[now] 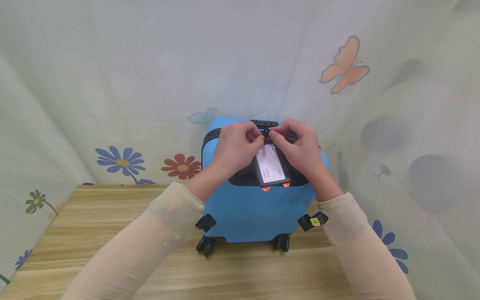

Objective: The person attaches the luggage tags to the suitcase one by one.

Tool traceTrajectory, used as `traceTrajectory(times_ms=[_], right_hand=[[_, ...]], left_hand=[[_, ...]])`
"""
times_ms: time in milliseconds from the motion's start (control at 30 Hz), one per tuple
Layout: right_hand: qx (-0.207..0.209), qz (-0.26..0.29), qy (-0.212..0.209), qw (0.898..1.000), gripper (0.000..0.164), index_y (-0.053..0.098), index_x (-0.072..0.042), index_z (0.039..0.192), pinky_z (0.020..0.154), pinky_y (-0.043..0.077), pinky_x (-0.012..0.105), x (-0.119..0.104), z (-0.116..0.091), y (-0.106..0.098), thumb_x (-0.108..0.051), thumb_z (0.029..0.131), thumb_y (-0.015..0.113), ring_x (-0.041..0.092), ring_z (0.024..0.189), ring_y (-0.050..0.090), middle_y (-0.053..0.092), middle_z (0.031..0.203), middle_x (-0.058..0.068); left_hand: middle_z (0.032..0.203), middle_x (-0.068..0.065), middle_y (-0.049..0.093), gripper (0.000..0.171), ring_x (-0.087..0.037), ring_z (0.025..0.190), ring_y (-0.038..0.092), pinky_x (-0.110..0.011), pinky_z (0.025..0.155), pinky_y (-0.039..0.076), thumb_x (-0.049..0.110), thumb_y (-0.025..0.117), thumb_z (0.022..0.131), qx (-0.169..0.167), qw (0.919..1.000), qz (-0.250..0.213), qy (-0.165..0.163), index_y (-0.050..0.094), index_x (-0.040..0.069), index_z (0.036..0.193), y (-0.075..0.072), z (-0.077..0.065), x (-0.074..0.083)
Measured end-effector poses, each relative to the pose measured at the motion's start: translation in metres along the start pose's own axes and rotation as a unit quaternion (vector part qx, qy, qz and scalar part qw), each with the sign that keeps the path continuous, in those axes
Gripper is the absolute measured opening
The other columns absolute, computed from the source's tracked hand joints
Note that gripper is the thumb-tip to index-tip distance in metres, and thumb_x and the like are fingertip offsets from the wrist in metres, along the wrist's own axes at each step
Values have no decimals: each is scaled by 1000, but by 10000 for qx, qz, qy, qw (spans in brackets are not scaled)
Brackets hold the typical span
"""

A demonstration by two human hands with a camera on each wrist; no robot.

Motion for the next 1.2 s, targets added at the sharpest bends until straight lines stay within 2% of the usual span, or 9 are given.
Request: traceTrajectory(times_ms=[267,600,833,1200], right_hand=[[-170,-16,219,9996,7,76,2,100,70,48,20,1,-3,1,-3,99,74,9,79,60,71,93,-7],[-448,8,138,9989,7,78,2,103,71,51,20,3,-3,1,-2,100,73,10,81,62,70,92,-17],[-674,145,56,9976,12,79,4,109,79,53,18,7,1,1,-1,102,71,9,88,64,72,96,-20],[-1124,283,932,9889,25,76,2,117,89,54,19,24,7,5,-19,106,69,14,98,66,74,103,-11]], left_hand=[[91,-3,74,11,-17,85,65,-20,67,54,19,73,103,-2,10000,17,33,78,9,102,0,-1,1],[93,-3,75,11,-17,85,65,-21,68,54,18,73,103,27,9999,-25,127,78,9,103,1,-2,2],[95,-3,76,11,-17,86,65,-21,69,55,18,74,103,51,9998,37,214,78,9,104,2,-1,3],[97,-4,77,10,-18,87,66,-22,72,56,18,73,103,18,9995,75,309,78,9,105,3,0,3]])
Point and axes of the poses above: each hand's wrist, its own z-axis towards the middle knuckle, its own y-axis out of the palm, x = y × z, the point moved 10 cm from there along z, towards the middle knuckle
